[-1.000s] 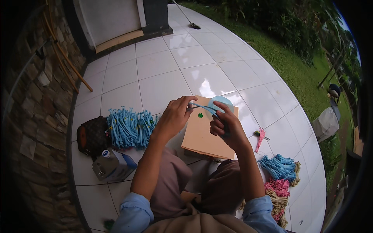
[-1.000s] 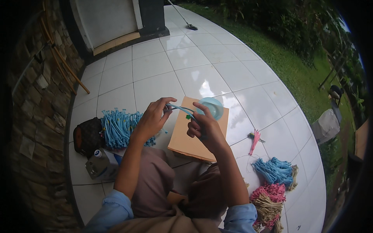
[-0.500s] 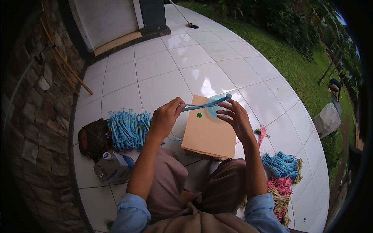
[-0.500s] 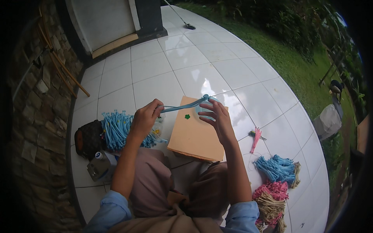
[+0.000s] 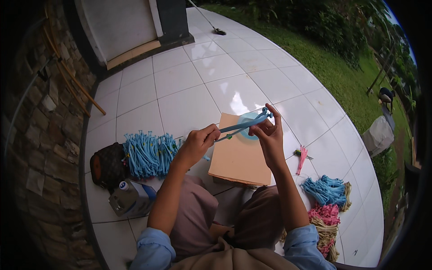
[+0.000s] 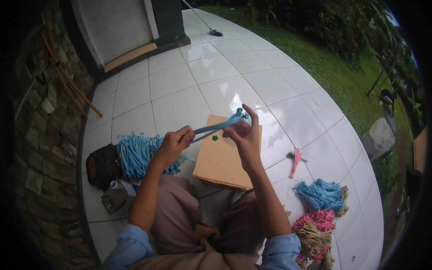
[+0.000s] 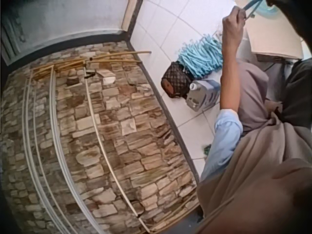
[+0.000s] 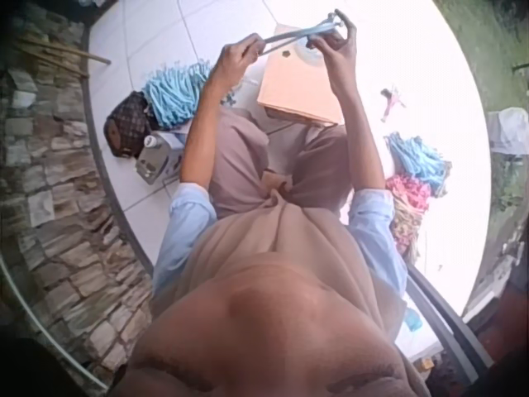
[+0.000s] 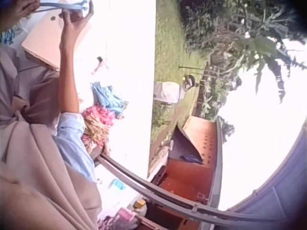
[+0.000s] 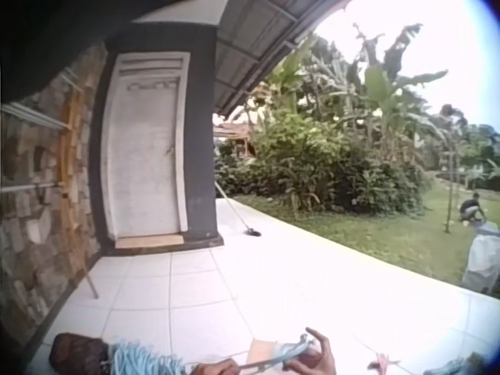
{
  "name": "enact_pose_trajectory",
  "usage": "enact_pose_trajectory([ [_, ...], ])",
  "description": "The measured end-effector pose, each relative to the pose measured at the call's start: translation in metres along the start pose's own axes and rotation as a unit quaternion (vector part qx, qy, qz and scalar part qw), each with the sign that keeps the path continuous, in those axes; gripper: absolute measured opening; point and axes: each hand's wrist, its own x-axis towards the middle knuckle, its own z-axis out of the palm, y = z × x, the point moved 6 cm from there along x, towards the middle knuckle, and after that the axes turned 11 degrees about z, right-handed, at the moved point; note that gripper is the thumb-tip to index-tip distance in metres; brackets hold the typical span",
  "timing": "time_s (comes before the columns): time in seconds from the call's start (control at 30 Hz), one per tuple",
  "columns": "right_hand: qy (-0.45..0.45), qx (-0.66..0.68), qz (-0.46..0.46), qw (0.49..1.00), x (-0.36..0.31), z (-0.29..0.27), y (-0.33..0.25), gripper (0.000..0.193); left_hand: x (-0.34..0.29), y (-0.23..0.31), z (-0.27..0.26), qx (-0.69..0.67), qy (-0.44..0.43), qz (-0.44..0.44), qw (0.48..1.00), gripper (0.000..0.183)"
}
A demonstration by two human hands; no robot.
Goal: The person picks up blue plastic components, applies a clear substance from a container, and presses them against other blue plastic parts.
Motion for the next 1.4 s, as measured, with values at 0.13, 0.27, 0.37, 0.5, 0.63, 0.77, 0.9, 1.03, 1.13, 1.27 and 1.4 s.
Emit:
enact_pose_trajectory([
  [0.13, 0.027, 0.04, -0.028, 0.998, 0.001, -0.001, -0.003, 0.071, 0.0, -0.004, 0.004, -0.047, -0.006, -0.004, 0.999, 0.03],
  [0.27, 0.026, 0.057, -0.051, 0.997, -0.005, 0.014, -0.014, 0.079, 0.0, -0.006, 0.004, -0.05, -0.023, -0.008, 0.998, 0.031],
  [0.37, -0.016, 0.043, -0.021, 0.999, -0.005, 0.016, -0.016, 0.082, 0.001, -0.002, 0.005, -0.059, -0.031, -0.001, 0.998, 0.031],
  [0.5, 0.035, 0.062, 0.042, 0.997, -0.001, 0.0, -0.003, 0.084, 0.005, -0.007, 0.005, -0.209, 0.116, -0.008, 0.971, 0.028],
  [0.63, 0.025, 0.214, 0.195, 0.957, 0.007, 0.001, 0.043, 0.086, 0.008, -0.017, 0.002, -0.31, 0.252, -0.026, 0.916, 0.031],
  [0.77, -0.032, 0.15, 0.321, 0.935, 0.007, 0.009, 0.075, 0.079, 0.005, -0.032, -0.004, -0.394, 0.293, -0.106, 0.865, 0.03],
  [0.9, 0.027, -0.163, 0.221, 0.961, 0.037, -0.026, 0.092, 0.056, -0.004, -0.038, -0.018, -0.361, 0.335, -0.137, 0.86, 0.032],
  [1.03, -0.032, -0.419, -0.013, 0.907, 0.063, -0.009, 0.116, 0.031, -0.01, -0.047, -0.032, -0.274, 0.317, -0.101, 0.902, 0.032],
  [1.13, -0.101, -0.561, -0.15, 0.808, 0.06, 0.008, 0.145, 0.026, -0.006, -0.045, -0.027, -0.189, 0.263, -0.098, 0.941, 0.033],
  [1.27, -0.13, -0.57, -0.173, 0.793, 0.063, 0.012, 0.166, 0.031, -0.01, -0.044, -0.024, -0.181, 0.233, -0.129, 0.947, 0.034],
  [1.4, -0.119, -0.606, -0.154, 0.772, 0.064, 0.011, 0.173, 0.04, -0.011, -0.043, -0.027, -0.19, 0.225, -0.135, 0.946, 0.033],
])
